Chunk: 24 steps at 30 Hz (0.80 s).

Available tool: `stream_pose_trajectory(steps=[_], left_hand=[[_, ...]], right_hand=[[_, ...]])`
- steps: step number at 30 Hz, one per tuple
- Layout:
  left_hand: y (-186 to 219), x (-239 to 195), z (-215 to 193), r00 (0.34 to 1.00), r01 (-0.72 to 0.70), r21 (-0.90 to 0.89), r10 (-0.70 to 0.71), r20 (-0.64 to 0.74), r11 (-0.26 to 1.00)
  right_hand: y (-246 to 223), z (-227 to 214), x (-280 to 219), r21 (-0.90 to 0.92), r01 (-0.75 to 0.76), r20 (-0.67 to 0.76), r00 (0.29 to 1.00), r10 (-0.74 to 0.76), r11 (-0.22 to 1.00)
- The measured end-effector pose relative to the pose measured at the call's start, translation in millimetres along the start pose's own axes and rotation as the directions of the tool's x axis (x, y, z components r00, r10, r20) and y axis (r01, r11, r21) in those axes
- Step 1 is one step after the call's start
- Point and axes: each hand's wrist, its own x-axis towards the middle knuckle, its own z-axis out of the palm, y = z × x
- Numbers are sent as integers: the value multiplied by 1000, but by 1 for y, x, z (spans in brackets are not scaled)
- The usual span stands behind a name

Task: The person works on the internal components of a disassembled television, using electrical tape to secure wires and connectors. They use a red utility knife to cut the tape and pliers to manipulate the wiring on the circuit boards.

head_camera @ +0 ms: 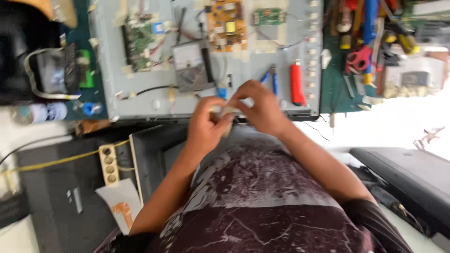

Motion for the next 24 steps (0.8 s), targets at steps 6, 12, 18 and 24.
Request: stream_pose_trajectory(steps=[6, 12, 18, 24], left_hand=[[-3, 19, -9, 974, 195, -38, -188, 128, 980], [3, 29, -32, 976, 213, -265, -190, 110, 940], [-35, 19, -48, 987, 160, -507, -146, 68, 847], [-39, 26, -67, 994, 106, -474, -102, 34, 874]], right_hand=[[5, -1, 6, -58, -121, -29, 992, 120, 991], [43, -36, 11, -311, -222, -293, 947, 129, 924], [133, -85, -41, -710, -532, -323, 829, 458, 462], [178, -86, -51, -754, -523, -351, 832, 430, 398]])
